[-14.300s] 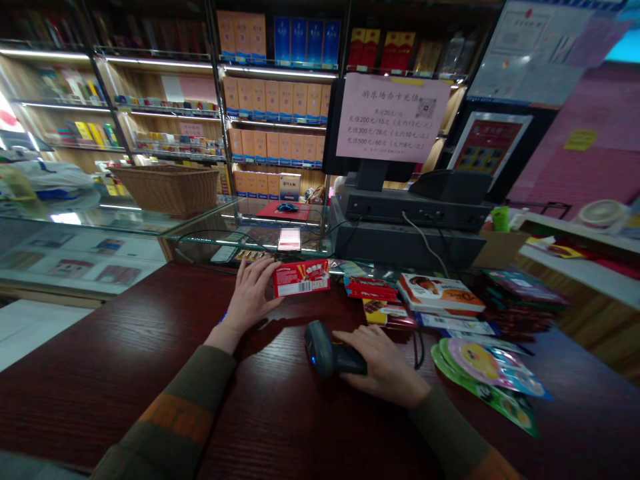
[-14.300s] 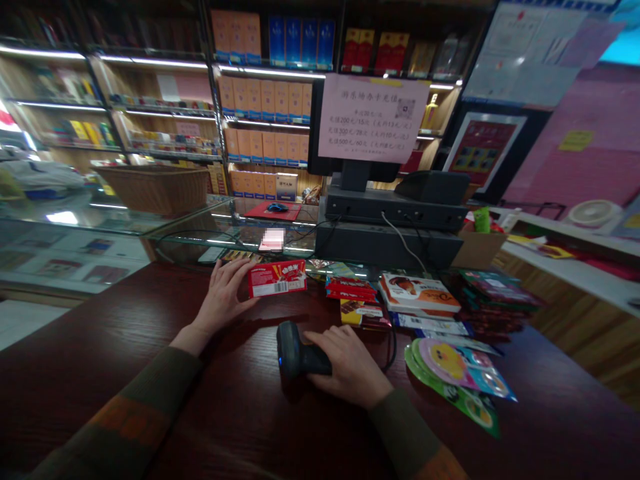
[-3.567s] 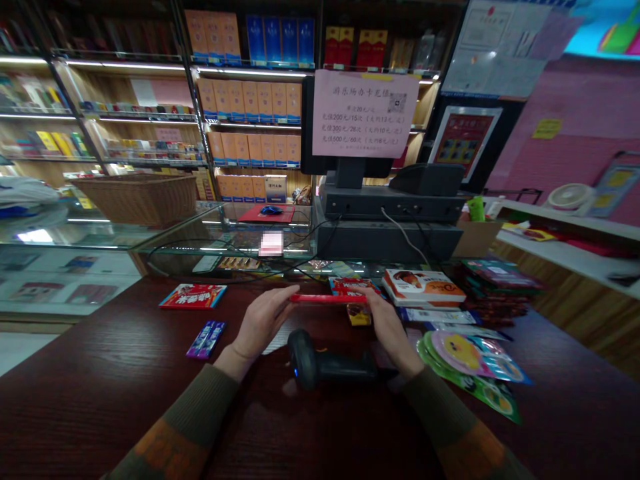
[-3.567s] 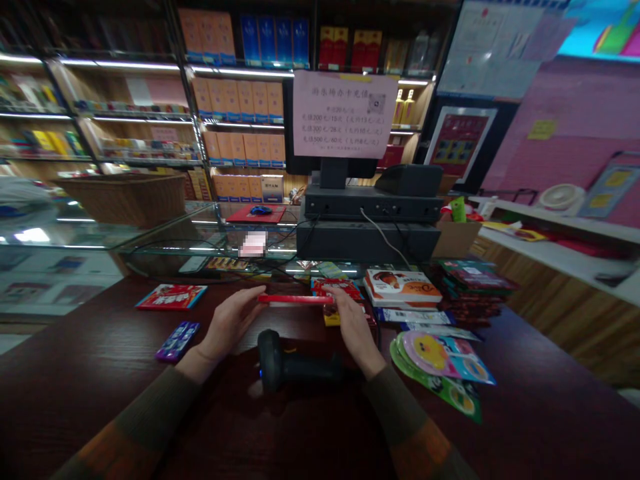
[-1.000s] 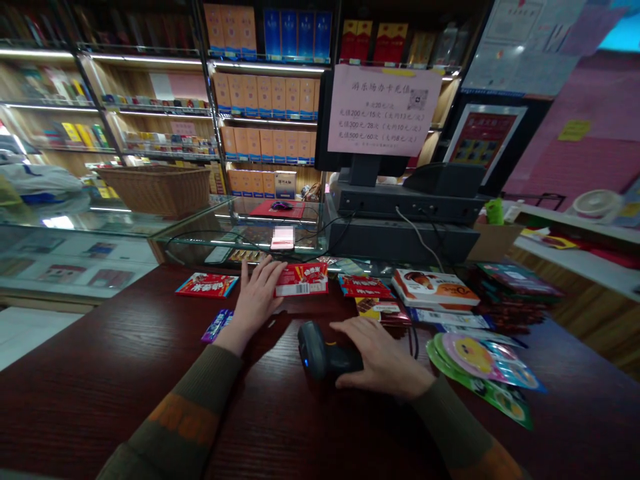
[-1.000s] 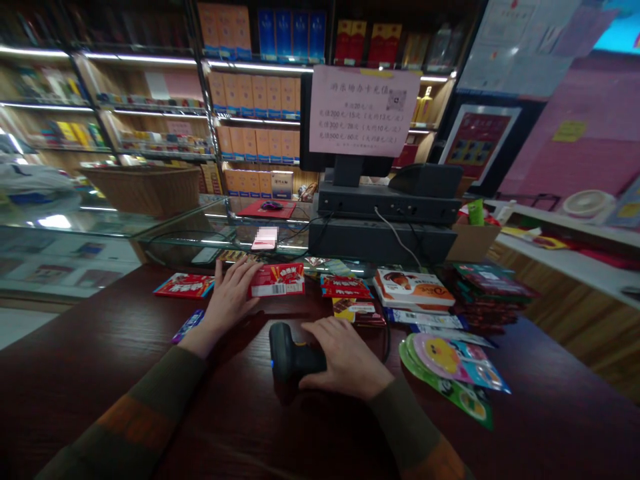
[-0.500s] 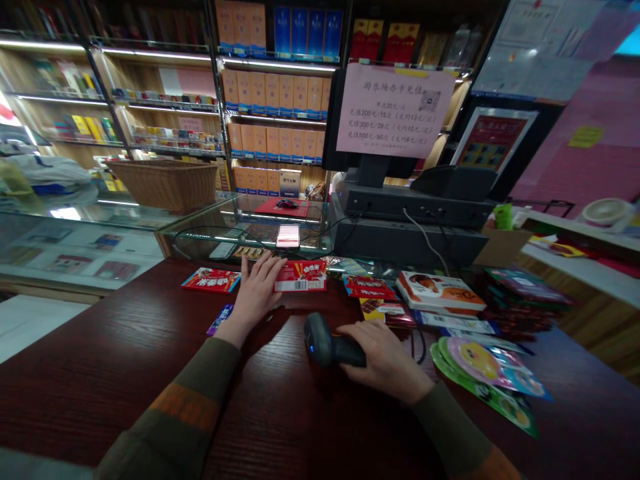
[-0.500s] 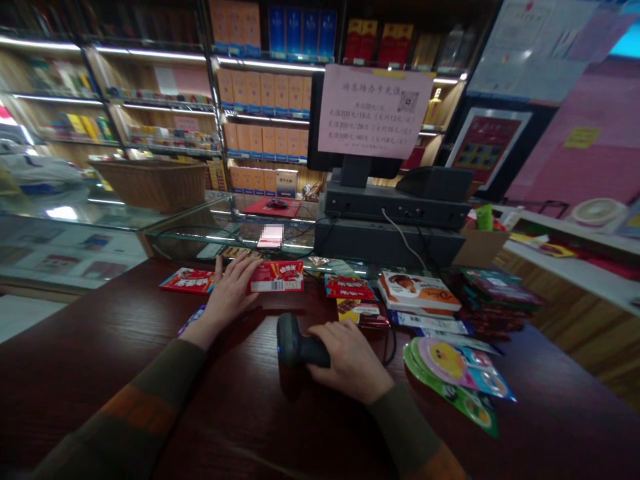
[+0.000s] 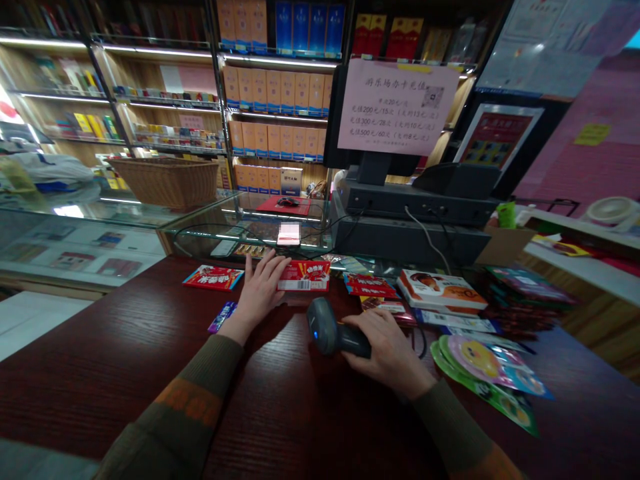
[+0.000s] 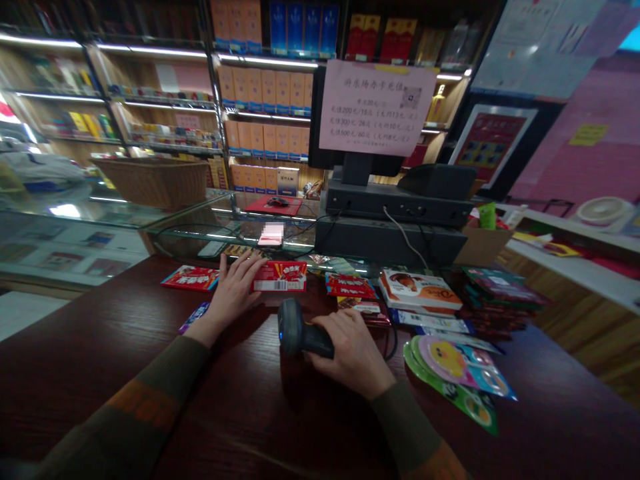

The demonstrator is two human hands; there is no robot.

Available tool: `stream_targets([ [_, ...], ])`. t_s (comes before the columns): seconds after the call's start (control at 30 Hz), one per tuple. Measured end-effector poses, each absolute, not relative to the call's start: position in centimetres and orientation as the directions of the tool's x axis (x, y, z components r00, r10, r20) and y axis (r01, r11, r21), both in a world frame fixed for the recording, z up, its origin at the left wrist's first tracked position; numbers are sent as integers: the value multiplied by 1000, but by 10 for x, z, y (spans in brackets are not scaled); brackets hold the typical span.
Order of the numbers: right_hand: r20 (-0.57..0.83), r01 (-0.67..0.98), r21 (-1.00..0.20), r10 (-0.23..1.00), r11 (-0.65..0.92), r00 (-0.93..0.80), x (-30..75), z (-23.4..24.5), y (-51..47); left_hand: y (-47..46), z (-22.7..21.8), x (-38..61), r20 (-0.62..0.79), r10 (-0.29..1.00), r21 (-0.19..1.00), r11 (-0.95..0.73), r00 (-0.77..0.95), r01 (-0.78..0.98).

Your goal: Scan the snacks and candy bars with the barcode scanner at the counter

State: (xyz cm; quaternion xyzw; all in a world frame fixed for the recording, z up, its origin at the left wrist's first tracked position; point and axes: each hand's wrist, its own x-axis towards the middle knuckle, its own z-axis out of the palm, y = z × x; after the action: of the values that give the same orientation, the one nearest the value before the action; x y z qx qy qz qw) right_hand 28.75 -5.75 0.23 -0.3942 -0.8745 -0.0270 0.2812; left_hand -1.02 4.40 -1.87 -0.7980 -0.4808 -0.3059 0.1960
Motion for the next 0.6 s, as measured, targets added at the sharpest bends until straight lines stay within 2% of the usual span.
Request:
stream_targets([
  [0.6,549,703,-142,647,697,-530,288,0,-57,47,-22,-11,678,646,-19,-461,350,887],
])
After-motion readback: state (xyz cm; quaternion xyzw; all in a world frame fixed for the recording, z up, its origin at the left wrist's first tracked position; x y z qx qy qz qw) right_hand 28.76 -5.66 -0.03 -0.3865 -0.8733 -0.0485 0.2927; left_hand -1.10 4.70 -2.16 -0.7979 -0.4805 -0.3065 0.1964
